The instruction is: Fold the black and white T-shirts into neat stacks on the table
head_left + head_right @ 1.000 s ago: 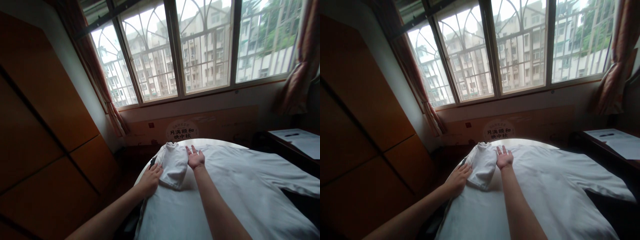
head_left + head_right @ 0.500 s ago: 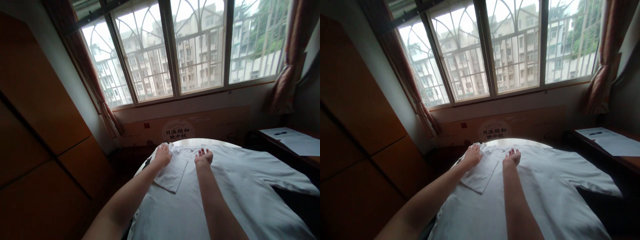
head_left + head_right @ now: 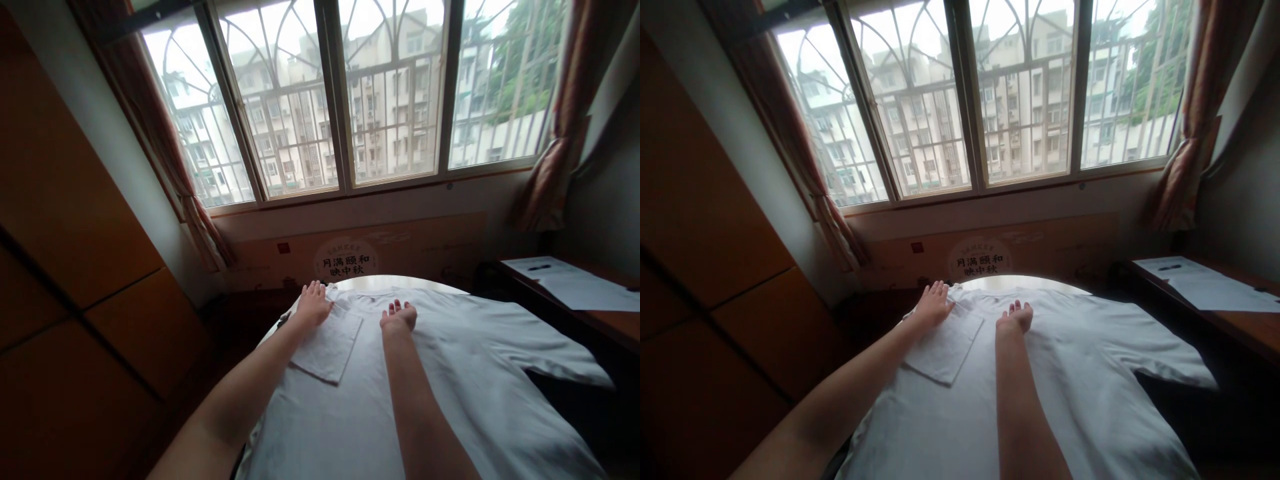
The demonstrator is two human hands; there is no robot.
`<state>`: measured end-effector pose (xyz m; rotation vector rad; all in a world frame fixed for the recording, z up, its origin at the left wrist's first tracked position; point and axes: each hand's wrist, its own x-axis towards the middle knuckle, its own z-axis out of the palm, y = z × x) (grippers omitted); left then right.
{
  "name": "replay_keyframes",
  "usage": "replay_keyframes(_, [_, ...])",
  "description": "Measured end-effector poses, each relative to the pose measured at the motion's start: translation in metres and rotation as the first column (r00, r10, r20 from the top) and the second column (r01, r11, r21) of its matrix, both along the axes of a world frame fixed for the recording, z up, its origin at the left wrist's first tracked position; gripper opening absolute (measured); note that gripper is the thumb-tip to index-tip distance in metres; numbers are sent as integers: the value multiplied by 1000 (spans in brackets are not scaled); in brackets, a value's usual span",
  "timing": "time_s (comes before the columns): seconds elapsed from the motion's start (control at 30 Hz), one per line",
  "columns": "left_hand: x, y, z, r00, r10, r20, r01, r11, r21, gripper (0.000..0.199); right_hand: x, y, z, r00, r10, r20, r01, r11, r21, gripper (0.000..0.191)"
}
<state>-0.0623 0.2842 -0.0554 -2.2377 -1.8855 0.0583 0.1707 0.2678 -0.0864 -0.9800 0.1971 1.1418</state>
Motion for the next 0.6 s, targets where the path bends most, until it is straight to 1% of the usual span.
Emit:
replay_keyframes(0.1, [7, -6, -10, 1000, 14, 1, -14, 1000, 3, 77, 1, -3, 2, 1000, -12, -6, 12, 1000, -1, 33])
replay_keyframes(0.23, [2, -14, -28, 999, 51, 0, -51, 999, 9, 83, 1, -9, 11, 999, -25, -29, 25, 1000, 18, 36])
replay_keyframes(0.27, [1, -14, -30, 999, 53, -1, -53, 999, 12, 83, 2, -10, 15, 999, -30, -30, 31, 999, 31, 37])
replay_keyframes(0.33, [1, -15, -29, 998, 58, -1, -58, 998, 10, 82, 4, -13, 28, 999, -48, -23, 50, 996, 78, 38])
replay_keyframes(0.4, [8, -16, -23, 998, 55, 5, -55, 998, 3, 81, 10, -18, 46, 997, -75, -9, 75, 986, 147, 40])
replay_keyframes(0.47, [21, -21, -18, 1000, 17, 18, -17, 1000, -4, 80, 18, -29, 70, 994, -112, 12, 105, 960, 260, 44])
replay_keyframes(0.5, [30, -26, -17, 999, -14, 28, 15, 1000, -10, 79, 22, -37, 84, 990, -140, 30, 121, 932, 341, 46])
replay_keyframes(0.53, [39, -31, -17, 998, -47, 42, 48, 999, -22, 78, 26, -46, 98, 984, -172, 53, 133, 893, 430, 48])
replay_keyframes(0.6, [54, -45, -23, 993, -91, 76, 96, 993, -62, 76, 33, -67, 126, 967, -234, 104, 127, 792, 597, 51])
